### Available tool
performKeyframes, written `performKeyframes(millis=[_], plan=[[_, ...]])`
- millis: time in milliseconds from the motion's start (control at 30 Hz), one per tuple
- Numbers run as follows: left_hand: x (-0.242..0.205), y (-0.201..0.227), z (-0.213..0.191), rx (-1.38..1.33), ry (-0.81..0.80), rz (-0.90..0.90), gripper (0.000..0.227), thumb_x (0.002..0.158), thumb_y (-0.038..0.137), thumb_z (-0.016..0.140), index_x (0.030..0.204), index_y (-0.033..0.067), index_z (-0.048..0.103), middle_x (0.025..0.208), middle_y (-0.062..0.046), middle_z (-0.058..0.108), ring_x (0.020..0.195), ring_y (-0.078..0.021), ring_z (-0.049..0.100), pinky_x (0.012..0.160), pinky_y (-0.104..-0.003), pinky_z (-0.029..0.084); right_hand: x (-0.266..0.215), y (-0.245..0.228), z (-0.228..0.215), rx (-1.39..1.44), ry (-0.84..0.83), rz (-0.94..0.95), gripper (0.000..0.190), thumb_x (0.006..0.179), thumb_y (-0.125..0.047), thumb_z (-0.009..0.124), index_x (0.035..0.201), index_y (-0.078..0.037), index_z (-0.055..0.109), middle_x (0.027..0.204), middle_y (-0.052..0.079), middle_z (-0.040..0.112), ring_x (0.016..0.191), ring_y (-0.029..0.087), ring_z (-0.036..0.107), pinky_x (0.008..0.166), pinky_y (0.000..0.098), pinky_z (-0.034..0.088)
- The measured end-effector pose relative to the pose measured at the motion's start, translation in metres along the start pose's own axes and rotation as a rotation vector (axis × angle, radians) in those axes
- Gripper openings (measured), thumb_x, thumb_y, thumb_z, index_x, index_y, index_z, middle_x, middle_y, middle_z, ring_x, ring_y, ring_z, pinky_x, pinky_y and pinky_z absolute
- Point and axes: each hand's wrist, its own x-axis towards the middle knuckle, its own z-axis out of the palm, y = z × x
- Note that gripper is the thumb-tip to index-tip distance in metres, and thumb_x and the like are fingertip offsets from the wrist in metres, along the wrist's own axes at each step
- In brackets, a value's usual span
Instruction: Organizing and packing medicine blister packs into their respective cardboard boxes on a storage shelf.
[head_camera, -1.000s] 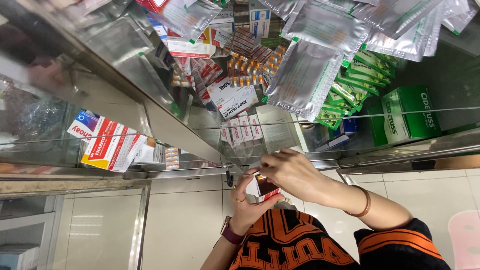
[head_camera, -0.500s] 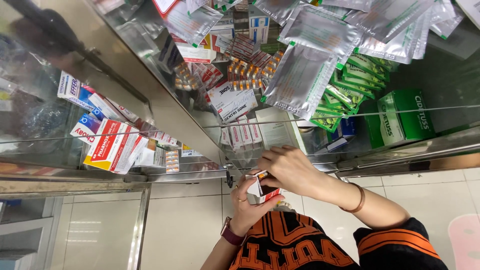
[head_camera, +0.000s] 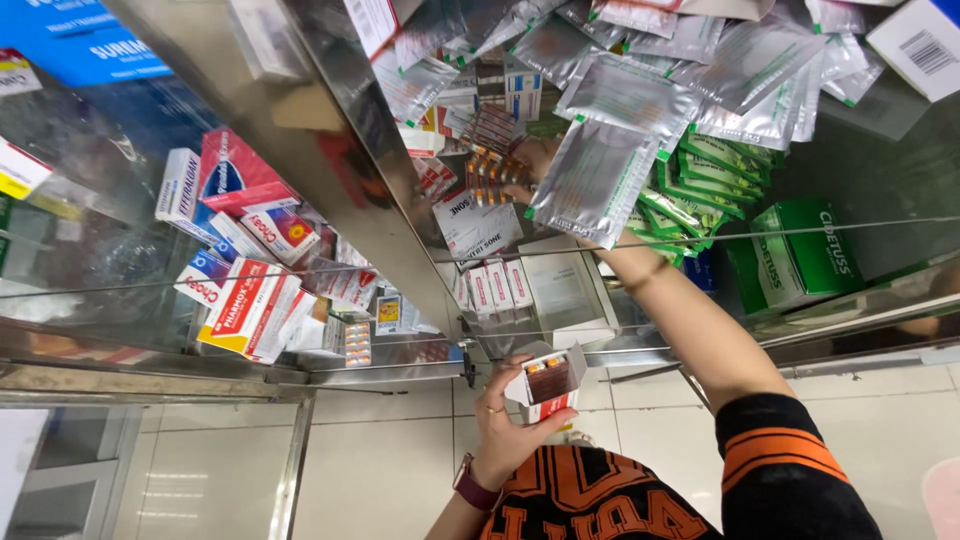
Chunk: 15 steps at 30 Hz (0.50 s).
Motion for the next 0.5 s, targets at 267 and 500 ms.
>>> performKeyframes(millis=[267, 500], plan=[[-0.011, -0.004, -0.008, -0.014, -0.043, -0.027, 0.090, 0.073, 0.032, 0.100, 0.141, 0.0118, 0.045, 0.136, -0.019, 0.067, 0.122, -0.0312, 0.072, 0.103, -0.045, 0.062, 0.062, -0.008, 0.054, -0.256, 0.129, -0.036, 0.068, 0.074, -0.039, 0.082, 0.122, 0.002, 0.059, 0.116, 0.022, 0.066, 0.108, 0.039, 0.064, 0.090, 0.0478, 0.052], [-0.007, -0.010, -0.019, 0.020, 0.003, -0.069, 0.089, 0.072, 0.029, 0.100, 0.141, 0.0110, 0.045, 0.138, -0.020, 0.066, 0.122, -0.0334, 0.071, 0.101, -0.045, 0.061, 0.052, -0.060, -0.045, -0.143, -0.127, 0.163, 0.024, 0.102, -0.018, 0.065, 0.124, -0.008, 0.067, 0.095, 0.016, 0.072, 0.084, 0.030, 0.070, 0.074, 0.0422, 0.055]])
